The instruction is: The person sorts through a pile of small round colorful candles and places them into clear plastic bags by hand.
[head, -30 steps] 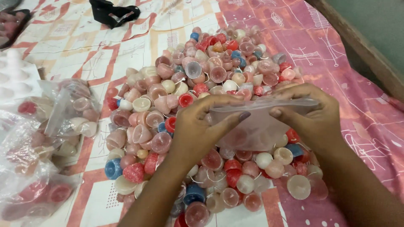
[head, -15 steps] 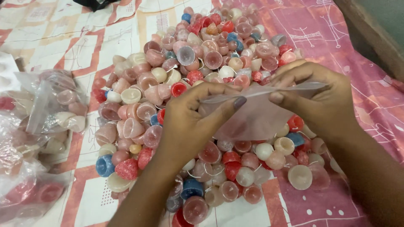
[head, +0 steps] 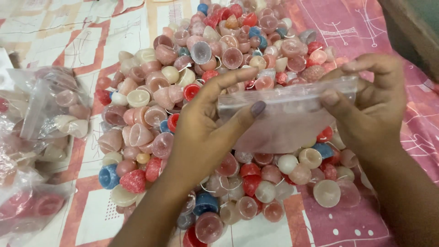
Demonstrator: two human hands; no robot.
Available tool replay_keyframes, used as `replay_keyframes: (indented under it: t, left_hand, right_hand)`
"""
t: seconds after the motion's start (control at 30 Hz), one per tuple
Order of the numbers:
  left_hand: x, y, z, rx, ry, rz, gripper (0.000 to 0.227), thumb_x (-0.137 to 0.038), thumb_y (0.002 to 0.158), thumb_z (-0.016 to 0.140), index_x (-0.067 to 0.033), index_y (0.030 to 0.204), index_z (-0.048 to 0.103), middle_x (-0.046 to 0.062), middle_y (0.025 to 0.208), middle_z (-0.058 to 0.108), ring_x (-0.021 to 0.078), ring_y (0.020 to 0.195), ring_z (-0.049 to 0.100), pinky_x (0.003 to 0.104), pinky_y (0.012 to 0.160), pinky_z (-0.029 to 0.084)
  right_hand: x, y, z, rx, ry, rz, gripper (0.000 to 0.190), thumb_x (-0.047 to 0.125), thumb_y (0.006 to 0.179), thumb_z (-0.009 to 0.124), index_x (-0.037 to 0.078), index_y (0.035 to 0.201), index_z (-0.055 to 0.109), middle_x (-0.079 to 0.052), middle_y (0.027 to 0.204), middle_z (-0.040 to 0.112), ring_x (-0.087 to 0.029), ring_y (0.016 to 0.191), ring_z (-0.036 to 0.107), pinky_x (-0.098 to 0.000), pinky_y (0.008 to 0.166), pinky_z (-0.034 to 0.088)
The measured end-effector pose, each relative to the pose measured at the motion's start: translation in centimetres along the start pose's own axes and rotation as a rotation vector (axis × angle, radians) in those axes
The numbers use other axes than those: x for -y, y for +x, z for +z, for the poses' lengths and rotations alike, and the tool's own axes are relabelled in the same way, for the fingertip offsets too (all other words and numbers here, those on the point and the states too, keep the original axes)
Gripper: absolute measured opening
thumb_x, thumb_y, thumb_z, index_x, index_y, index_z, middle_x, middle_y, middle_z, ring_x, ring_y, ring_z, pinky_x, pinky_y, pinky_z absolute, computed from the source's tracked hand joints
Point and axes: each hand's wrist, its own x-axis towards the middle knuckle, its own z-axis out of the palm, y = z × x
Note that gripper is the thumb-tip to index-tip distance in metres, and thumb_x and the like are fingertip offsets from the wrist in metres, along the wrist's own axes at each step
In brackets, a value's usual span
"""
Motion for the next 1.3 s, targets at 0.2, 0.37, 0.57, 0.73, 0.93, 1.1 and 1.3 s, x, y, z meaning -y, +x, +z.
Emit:
replay_keyframes:
  t: [0.2, 0.37, 0.57, 0.73, 0.93, 1.1, 1.3]
  left_hand:
    - [-0.5, -0.3, 0.3, -0.042, -0.058, 0.012, 0.042, -0.003, 0.101, 0.063, -0.0023, 0.14, 0.049, 0.006, 0.125, 0.064, 0.0029, 0.105, 0.062, 0.019, 0.086, 0.052]
    - [-0.4, -0.5, 0.1, -0.073, 0.036, 0.017, 0.026, -0.005, 0.105, 0.063, -0.004, 0.129, 0.056, 0.004, 0.118, 0.067, 0.0016, 0.09, 0.061, 0.018, 0.069, 0.049]
    - [-1.3, -0.2, -0.7, -0.04, 0.162, -0.152, 0.023, -0.011, 0.101, 0.064, -0.0063, 0.123, 0.068, 0.001, 0.108, 0.07, 0.0036, 0.069, 0.05, 0.021, 0.056, 0.04]
    - [-2.7, 0.0, -1.5, 0.118, 0.496, -0.124, 0.043, -0.023, 0.087, 0.08, -0.0194, 0.129, 0.07, 0.001, 0.117, 0.073, 0.0091, 0.09, 0.073, 0.028, 0.077, 0.061]
    - [-1.8, -0.4, -1.9, 0.043, 0.853, 0.142, 0.022, -0.024, 0.087, 0.079, -0.0191, 0.109, 0.078, 0.009, 0.114, 0.071, 0.0224, 0.091, 0.073, 0.037, 0.076, 0.057]
    - [-2.5, -0.4, -1.3, 0.022, 0.807, 0.084, 0.022, -0.023, 0.093, 0.073, -0.0186, 0.114, 0.077, 0.008, 0.105, 0.076, 0.0217, 0.085, 0.075, 0.036, 0.072, 0.057]
    - [-2.5, -0.2, -1.3, 0.042, 0.736, -0.041, 0.027, -0.024, 0.096, 0.067, -0.0198, 0.121, 0.076, 0.006, 0.096, 0.078, 0.0174, 0.076, 0.075, 0.034, 0.067, 0.057]
  right_hand:
    - [-0.3, -1.9, -1.8, 0.026, -0.227, -0.036, 0.017, 0.009, 0.098, 0.073, 0.0, 0.11, 0.064, -0.012, 0.106, 0.07, -0.014, 0.092, 0.069, -0.0259, 0.078, 0.062]
    - [1.1, -1.1, -2.0, 0.151, -0.322, -0.066, 0.034, 0.02, 0.082, 0.08, 0.005, 0.109, 0.068, -0.009, 0.109, 0.069, -0.015, 0.11, 0.066, -0.0307, 0.099, 0.057]
    - [1.0, -1.3, -2.1, 0.233, -0.554, -0.091, 0.03, 0.018, 0.08, 0.087, 0.008, 0.103, 0.071, -0.015, 0.122, 0.061, -0.017, 0.12, 0.059, -0.0319, 0.102, 0.053]
    - [2.1, -0.7, -0.5, 0.224, -0.519, -0.012, 0.019, 0.007, 0.085, 0.076, 0.002, 0.1, 0.066, -0.011, 0.111, 0.066, -0.015, 0.109, 0.067, -0.0281, 0.091, 0.059]
    - [-0.3, -1.5, -2.8, 0.274, -0.612, -0.163, 0.021, 0.007, 0.092, 0.079, -0.001, 0.106, 0.064, -0.013, 0.109, 0.068, -0.011, 0.098, 0.071, -0.0216, 0.082, 0.063]
    - [0.2, -0.7, -1.6, 0.266, -0.583, -0.165, 0.021, 0.008, 0.095, 0.071, -0.003, 0.106, 0.057, -0.015, 0.11, 0.066, -0.016, 0.105, 0.07, -0.0252, 0.087, 0.062]
    - [-0.2, -0.8, -2.0, 0.25, -0.488, -0.072, 0.023, 0.009, 0.096, 0.07, -0.005, 0.113, 0.061, -0.013, 0.11, 0.067, -0.016, 0.107, 0.07, -0.0287, 0.092, 0.062]
